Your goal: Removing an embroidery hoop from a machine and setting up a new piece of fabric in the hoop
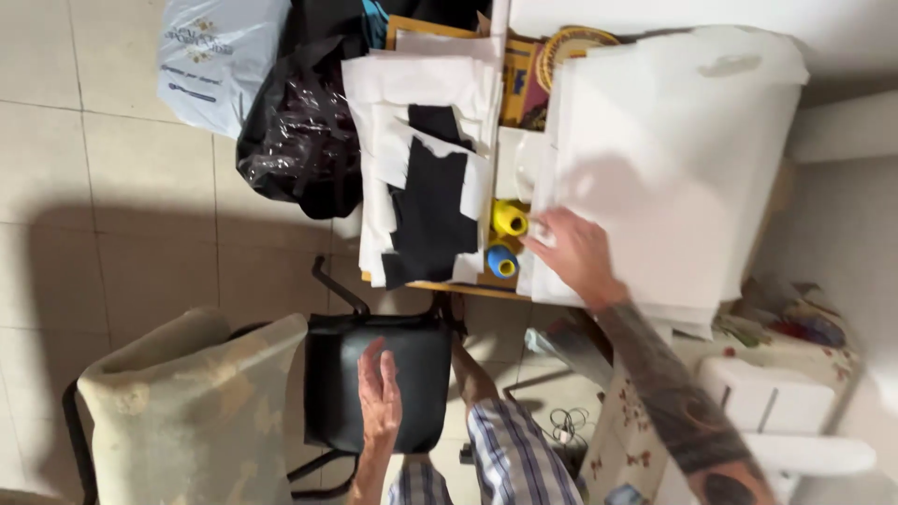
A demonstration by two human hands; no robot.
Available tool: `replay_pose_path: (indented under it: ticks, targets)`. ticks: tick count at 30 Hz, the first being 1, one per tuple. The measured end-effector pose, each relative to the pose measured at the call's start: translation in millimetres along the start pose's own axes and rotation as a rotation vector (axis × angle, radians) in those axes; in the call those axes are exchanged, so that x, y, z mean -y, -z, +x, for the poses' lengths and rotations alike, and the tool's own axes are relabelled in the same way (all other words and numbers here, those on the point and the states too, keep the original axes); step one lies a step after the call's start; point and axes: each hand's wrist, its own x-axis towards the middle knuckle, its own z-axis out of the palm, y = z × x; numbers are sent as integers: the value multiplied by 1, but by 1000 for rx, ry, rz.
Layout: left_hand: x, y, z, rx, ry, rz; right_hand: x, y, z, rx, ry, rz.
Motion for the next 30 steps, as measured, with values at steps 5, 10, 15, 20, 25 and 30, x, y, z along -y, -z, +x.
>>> replay_pose_path:
  ticks: [5, 10, 15, 20, 25, 30]
  targets:
    - [-1, 19, -19, 78, -20, 177, -48, 18, -65, 206, 1, -96]
    - [20, 33, -28, 181, -75, 203, -55, 10, -79, 81, 181, -254]
    - [14, 44, -45, 212, 4, 243, -71, -9, -76, 40, 262, -255]
    - [19, 51, -57, 198, 140, 255, -77, -17, -78, 12, 345, -261]
    - [11, 53, -69, 211, 172, 246, -71, -18, -80, -31, 267, -196]
    - [24, 54, -78, 188, 120, 206, -50, 12, -84, -157, 18, 63]
